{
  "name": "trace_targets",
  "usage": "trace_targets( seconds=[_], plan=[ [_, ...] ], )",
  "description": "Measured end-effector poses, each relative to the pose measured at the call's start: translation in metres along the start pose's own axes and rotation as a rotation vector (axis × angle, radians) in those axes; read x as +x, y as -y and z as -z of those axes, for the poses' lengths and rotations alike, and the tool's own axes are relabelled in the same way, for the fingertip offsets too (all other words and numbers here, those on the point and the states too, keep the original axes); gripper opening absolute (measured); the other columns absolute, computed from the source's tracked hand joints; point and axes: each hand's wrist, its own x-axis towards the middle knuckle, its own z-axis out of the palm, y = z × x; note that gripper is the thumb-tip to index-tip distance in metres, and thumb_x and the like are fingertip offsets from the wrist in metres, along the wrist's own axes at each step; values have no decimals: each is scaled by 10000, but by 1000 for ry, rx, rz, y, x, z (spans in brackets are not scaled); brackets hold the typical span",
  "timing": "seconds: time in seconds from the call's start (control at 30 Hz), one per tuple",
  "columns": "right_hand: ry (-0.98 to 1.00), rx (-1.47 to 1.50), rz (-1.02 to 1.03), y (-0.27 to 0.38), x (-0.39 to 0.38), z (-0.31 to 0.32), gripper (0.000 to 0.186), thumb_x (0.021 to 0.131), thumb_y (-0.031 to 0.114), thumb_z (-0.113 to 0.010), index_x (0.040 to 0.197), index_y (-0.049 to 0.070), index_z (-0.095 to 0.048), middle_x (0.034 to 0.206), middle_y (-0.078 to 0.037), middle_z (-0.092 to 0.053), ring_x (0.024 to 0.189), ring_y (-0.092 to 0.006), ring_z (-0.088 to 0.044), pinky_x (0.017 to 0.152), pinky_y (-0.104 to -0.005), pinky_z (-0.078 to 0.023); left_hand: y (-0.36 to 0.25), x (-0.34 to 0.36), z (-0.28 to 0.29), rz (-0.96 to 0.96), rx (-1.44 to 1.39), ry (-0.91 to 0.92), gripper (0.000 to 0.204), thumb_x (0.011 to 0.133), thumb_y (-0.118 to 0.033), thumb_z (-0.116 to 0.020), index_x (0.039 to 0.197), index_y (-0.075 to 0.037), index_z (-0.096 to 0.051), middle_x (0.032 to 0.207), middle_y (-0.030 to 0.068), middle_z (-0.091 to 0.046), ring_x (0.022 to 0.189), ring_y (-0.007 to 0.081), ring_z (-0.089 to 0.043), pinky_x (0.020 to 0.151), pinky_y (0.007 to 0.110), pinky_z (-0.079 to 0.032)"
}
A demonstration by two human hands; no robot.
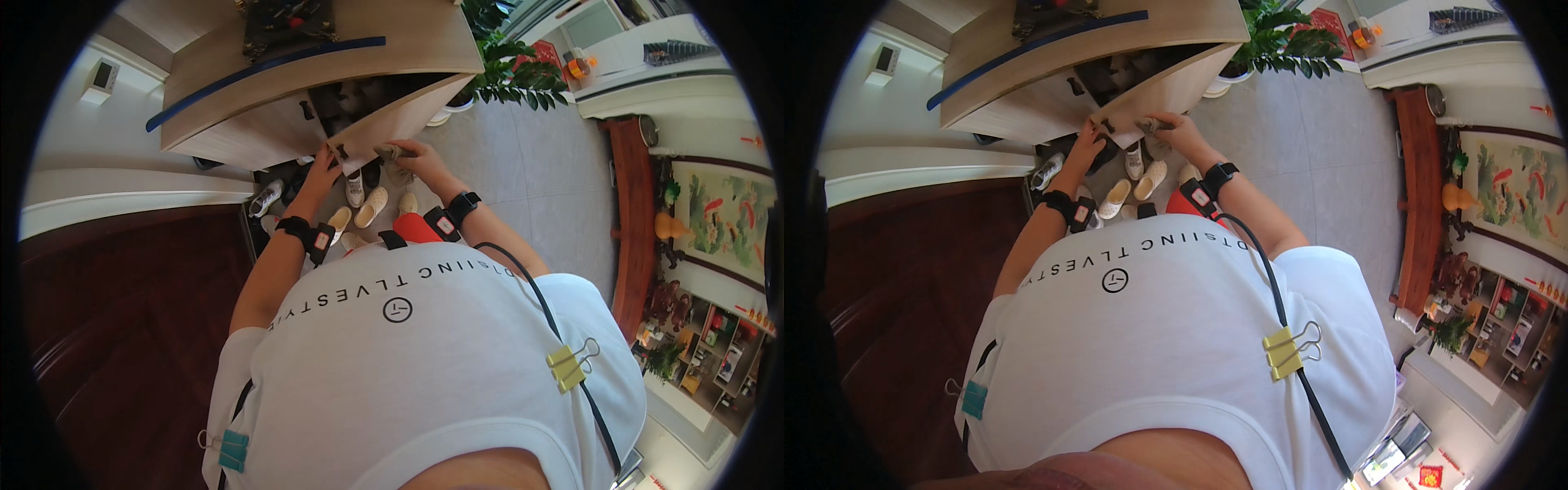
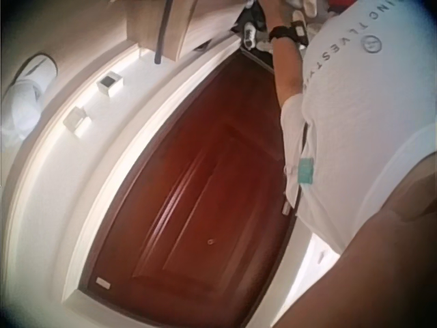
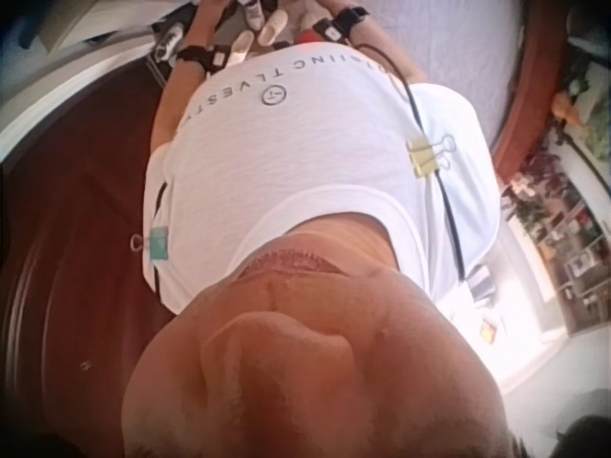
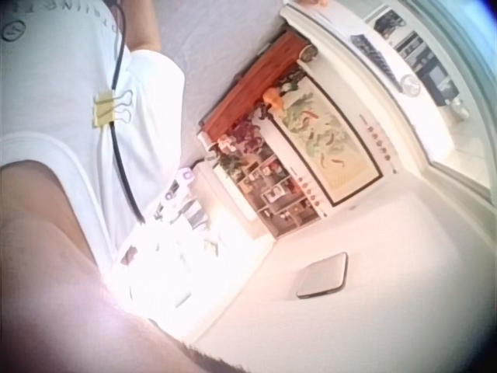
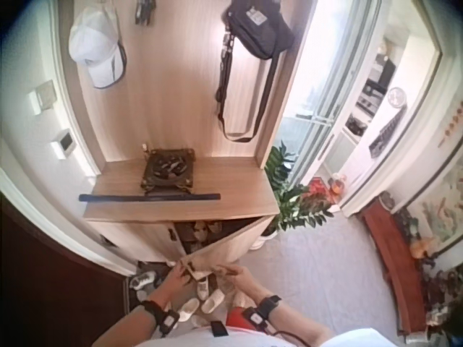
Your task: The person wipes the top surface of a wooden cabinet with a cloth, then opens a drawer to wipe the interior before closing it. The person then walks across the room while holding the cloth.
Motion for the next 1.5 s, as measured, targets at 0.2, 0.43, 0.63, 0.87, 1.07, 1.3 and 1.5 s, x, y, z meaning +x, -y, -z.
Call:
trace_targets(
  seconds=[0.2,0.43,0.63,0.87,1.07,1.3,1.5],
  plan=[
    [0,-73,-19,-8,27,-3,408,797,-1,-614,1203,18,-641,1056,-38,-670,941,-118,-594,850,-255,-471,2,52,37,64,79,-106,714,874,-66,-562,1511,-56,-239,1552,156,-273,1431,291,-266,1121,384,-284],
    [109,-23,-29,4,85,19,426,795,20,-625,1221,44,-639,1067,-50,-676,964,-123,-598,869,-270,-474,29,106,85,180,427,-573,570,873,-159,-623,1400,-35,-443,1399,159,-484,1265,319,-477,1009,380,-421],
    [230,-118,11,17,134,50,444,796,15,-608,1235,67,-637,1069,-49,-676,955,-116,-597,857,-262,-476,9,124,62,246,-239,-570,508,883,-209,-629,1349,-70,-480,1243,141,-561,1151,261,-571,935,391,-471],
    [546,-234,-20,62,181,31,423,813,-1,-557,1224,60,-634,1083,-53,-670,959,-130,-598,849,-268,-475,18,57,37,227,314,-738,401,905,-232,-601,1230,-4,-551,994,223,-667,924,335,-657,701,438,-505],
    [900,-315,692,76,194,-89,404,784,-4,-582,1171,86,-655,1150,-84,-653,983,-238,-606,857,-309,-492,36,-26,14,292,514,-902,372,880,-209,-615,1205,-34,-569,1123,225,-640,1068,403,-589,878,463,-474],
    [1112,-645,1206,43,178,-184,374,760,25,-585,1100,144,-689,1220,31,-630,1106,-253,-554,898,-341,-501,35,-79,25,497,596,-878,263,910,-260,-551,1131,-120,-587,1024,176,-673,956,400,-634,803,502,-495],
    [827,-784,1230,45,240,-290,535,730,-80,-540,1189,167,-657,1303,47,-596,1135,-241,-546,956,-315,-482,26,-116,41,452,676,-770,250,933,-286,-512,1122,-134,-569,1106,112,-635,1001,338,-621,779,472,-509]
  ],
)
